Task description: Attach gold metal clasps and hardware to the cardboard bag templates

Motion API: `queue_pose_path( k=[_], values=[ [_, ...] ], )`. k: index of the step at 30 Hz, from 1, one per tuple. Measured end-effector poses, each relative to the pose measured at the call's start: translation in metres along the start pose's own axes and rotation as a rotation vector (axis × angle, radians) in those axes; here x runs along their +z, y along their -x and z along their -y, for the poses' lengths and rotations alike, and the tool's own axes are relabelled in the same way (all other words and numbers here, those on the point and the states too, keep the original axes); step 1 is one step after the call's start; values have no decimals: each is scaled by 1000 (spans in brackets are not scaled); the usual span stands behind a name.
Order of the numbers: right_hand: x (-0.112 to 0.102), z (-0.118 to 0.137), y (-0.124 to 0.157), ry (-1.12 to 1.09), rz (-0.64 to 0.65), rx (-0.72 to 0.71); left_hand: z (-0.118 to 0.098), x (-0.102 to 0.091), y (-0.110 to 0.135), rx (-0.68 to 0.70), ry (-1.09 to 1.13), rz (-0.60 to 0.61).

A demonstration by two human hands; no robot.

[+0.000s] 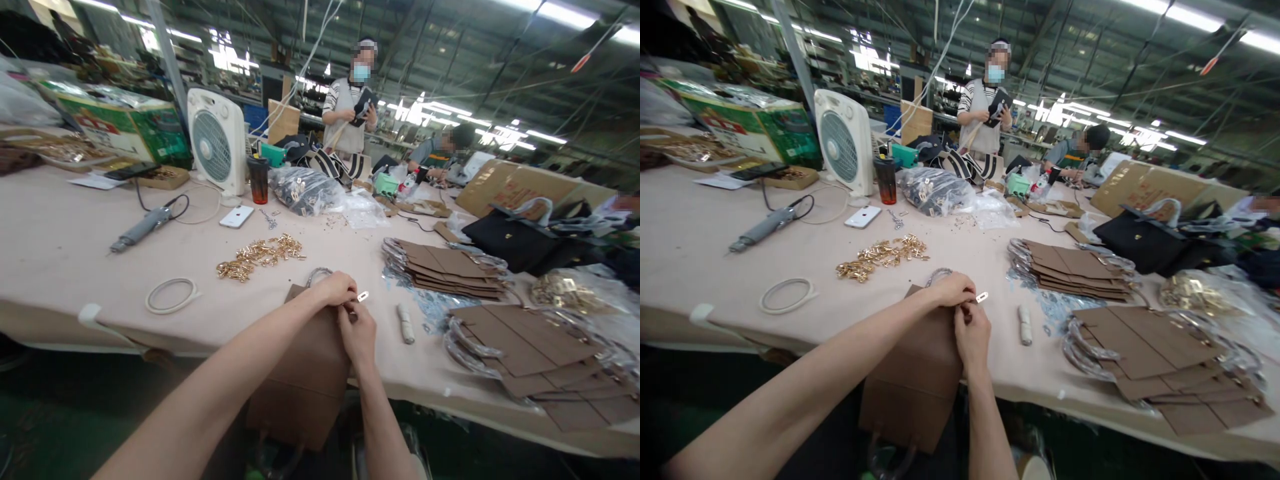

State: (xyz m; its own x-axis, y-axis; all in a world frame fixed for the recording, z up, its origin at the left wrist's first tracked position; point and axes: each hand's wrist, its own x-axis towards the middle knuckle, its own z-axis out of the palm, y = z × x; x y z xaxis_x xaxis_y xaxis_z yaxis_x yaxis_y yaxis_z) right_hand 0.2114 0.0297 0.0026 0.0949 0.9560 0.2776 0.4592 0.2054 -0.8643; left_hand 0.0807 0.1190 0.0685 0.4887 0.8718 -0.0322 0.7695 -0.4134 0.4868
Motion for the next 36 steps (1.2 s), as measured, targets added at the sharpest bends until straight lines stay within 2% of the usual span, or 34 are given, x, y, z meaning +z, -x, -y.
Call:
queue_pose_path(
  k=[3,6,10,14,19,30,36],
  values=[
    [-7,-9,-13,-121,52,180,9,-3,17,-100,-31,-109],
    [-10,-15,-20,-215,103,239,18,-1,38,-123,-62,-59],
    [-9,-18,-22,-234,85,259,19,9,54,-134,-178,-14],
    [-10,-16,-17,-226,64,261,12,15,53,-215,-197,-28],
    [-10,-11,-7,-189,20,257,10,10,47,-235,-166,4],
    [-7,-10,-3,-199,-88,257,17,10,46,-160,-193,29],
    [-12,-10,1,-225,-34,237,20,12,46,-140,-195,23]
  ],
)
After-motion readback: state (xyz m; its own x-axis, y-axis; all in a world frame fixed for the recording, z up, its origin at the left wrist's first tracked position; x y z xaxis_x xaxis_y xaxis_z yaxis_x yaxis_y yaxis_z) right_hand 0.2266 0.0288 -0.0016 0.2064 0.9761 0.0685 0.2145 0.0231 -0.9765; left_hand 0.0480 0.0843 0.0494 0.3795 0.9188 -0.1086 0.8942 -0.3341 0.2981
